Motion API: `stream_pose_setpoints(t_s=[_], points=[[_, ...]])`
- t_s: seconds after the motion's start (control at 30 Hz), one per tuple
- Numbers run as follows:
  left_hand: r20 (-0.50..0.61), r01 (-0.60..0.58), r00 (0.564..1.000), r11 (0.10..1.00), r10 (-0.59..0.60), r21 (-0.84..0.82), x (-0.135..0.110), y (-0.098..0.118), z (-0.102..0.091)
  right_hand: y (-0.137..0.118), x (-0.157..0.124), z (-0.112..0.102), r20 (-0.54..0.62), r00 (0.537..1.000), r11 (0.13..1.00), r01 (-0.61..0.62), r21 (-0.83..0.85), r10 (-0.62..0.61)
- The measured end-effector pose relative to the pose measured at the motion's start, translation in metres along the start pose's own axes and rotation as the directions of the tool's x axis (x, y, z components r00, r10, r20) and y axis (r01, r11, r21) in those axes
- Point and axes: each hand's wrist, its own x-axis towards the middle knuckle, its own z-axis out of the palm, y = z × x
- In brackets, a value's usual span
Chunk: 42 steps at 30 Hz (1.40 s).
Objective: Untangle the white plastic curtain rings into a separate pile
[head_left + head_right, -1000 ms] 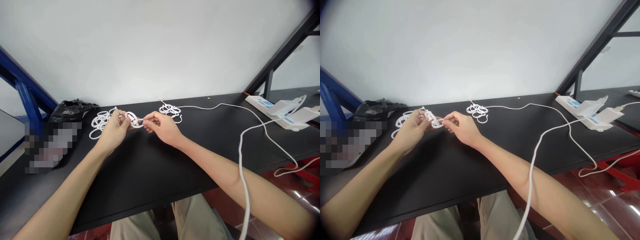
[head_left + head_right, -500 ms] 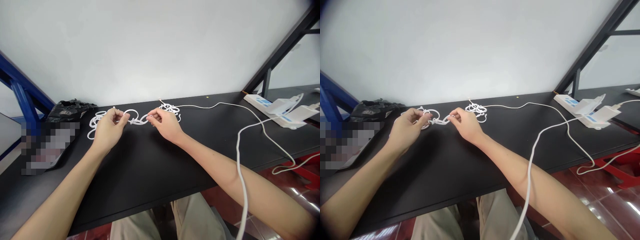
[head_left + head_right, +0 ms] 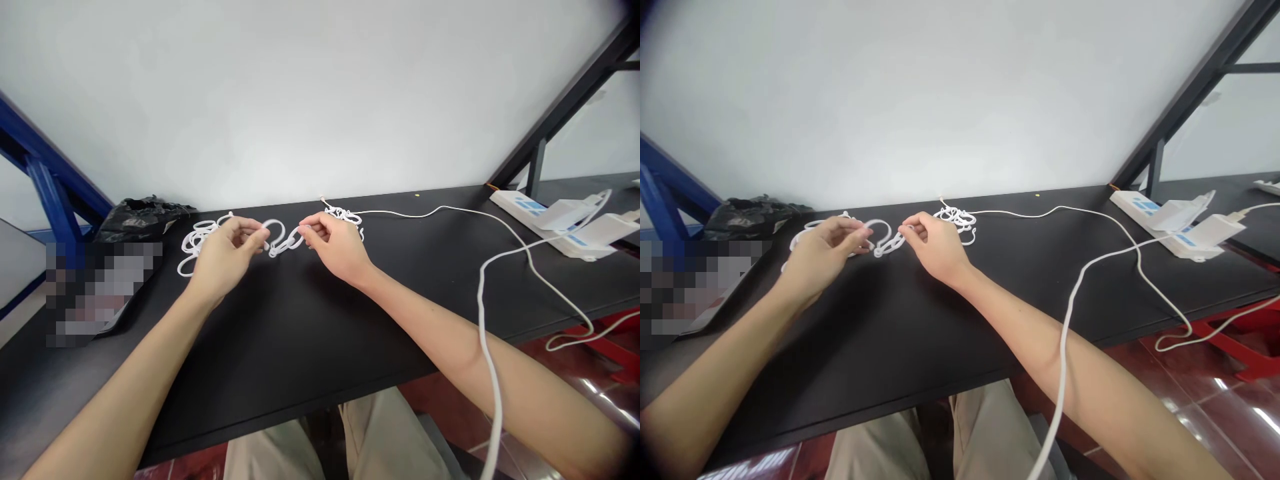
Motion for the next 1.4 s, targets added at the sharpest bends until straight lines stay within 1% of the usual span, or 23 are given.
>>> stream_pose_setpoints(t_s=[0.03, 0.1, 0.13, 0.2, 0.27, 0.33, 0.37, 0.5, 0.57, 0.63, 0.73, 0.8, 0.83, 0.9, 0.97, 1.03, 1.13, 1.2, 1.23, 1.33, 1.4], points=[[0.042, -0.015, 0.999, 0.994, 0.011, 0.110, -0.001, -0.001, 0.001, -0.002, 0.000, 0.000, -0.001, 1.000, 1.000, 0.005, 0.021, -0.005], [0.114, -0.091, 0.992, 0.944, 0.058, 0.317, -0.003, -0.002, 0.003, -0.005, -0.001, 0.000, -0.006, 1.000, 0.998, 0.011, 0.062, -0.011], [0.145, -0.144, 0.985, 0.910, 0.094, 0.389, -0.004, -0.002, 0.004, -0.006, -0.001, 0.000, -0.012, 1.000, 0.997, 0.012, 0.080, -0.011], [0.215, -0.250, 0.962, 0.853, 0.167, 0.458, -0.007, -0.002, 0.005, -0.007, -0.001, -0.001, -0.033, 0.999, 0.993, 0.015, 0.113, -0.011], [0.284, -0.328, 0.935, 0.818, 0.212, 0.473, -0.009, -0.002, 0.006, -0.007, -0.001, -0.001, -0.059, 0.998, 0.990, 0.024, 0.139, -0.016], [0.324, -0.358, 0.920, 0.806, 0.219, 0.472, -0.010, -0.001, 0.006, -0.007, -0.001, -0.001, -0.069, 0.997, 0.986, 0.029, 0.163, -0.018], [0.329, -0.355, 0.920, 0.809, 0.214, 0.468, -0.010, -0.001, 0.006, -0.007, -0.001, -0.001, -0.065, 0.998, 0.984, 0.027, 0.174, -0.016], [0.273, -0.290, 0.945, 0.855, 0.183, 0.430, -0.010, 0.001, 0.006, -0.008, -0.002, 0.000, -0.028, 1.000, 0.979, 0.009, 0.203, -0.003], [0.247, -0.299, 0.946, 0.861, 0.211, 0.412, -0.010, 0.001, 0.005, -0.009, -0.003, 0.000, -0.015, 1.000, 0.981, 0.010, 0.195, -0.007], [0.258, -0.371, 0.924, 0.828, 0.283, 0.420, -0.009, -0.001, 0.005, -0.010, -0.003, 0.000, 0.000, 1.000, 0.985, 0.014, 0.172, -0.014], [0.308, -0.495, 0.868, 0.733, 0.390, 0.466, -0.007, -0.006, 0.004, -0.012, -0.004, 0.000, 0.029, 0.999, 0.991, 0.023, 0.131, -0.027], [0.325, -0.533, 0.846, 0.685, 0.422, 0.497, -0.006, -0.009, 0.003, -0.012, -0.005, 0.001, 0.045, 0.998, 0.994, 0.030, 0.107, -0.035], [0.330, -0.537, 0.844, 0.671, 0.424, 0.511, -0.005, -0.010, 0.002, -0.012, -0.005, 0.001, 0.051, 0.998, 0.995, 0.033, 0.096, -0.038], [0.338, -0.523, 0.852, 0.662, 0.399, 0.538, -0.005, -0.009, 0.002, -0.012, -0.006, 0.002, 0.059, 0.997, 0.996, 0.040, 0.076, -0.044], [0.337, -0.487, 0.873, 0.676, 0.353, 0.553, -0.005, -0.008, 0.001, -0.011, -0.006, 0.002, 0.061, 0.997, 0.997, 0.044, 0.067, -0.048], [0.327, -0.451, 0.891, 0.706, 0.315, 0.547, -0.006, -0.005, 0.002, -0.010, -0.005, 0.002, 0.056, 0.997, 0.996, 0.042, 0.073, -0.046], [0.284, -0.421, 0.905, 0.768, 0.317, 0.483, -0.008, -0.003, 0.004, -0.007, -0.004, 0.001, 0.047, 0.999, 0.996, 0.024, 0.084, -0.028], [0.246, -0.387, 0.919, 0.826, 0.308, 0.411, -0.009, -0.001, 0.006, -0.006, -0.003, 0.002, 0.048, 0.999, 0.995, 0.004, 0.096, -0.009], [0.230, -0.351, 0.931, 0.863, 0.282, 0.362, -0.009, 0.000, 0.007, -0.005, -0.003, 0.002, 0.052, 0.999, 0.995, -0.006, 0.104, 0.000], [0.197, -0.175, 0.970, 0.972, 0.142, 0.158, -0.007, 0.002, 0.007, -0.003, -0.003, 0.003, 0.070, 0.997, 0.990, -0.025, 0.140, 0.015], [0.154, -0.065, 0.986, 0.998, 0.065, -0.003, -0.005, 0.002, 0.005, -0.003, -0.003, 0.003, 0.073, 0.997, 0.984, -0.039, 0.173, 0.027]])
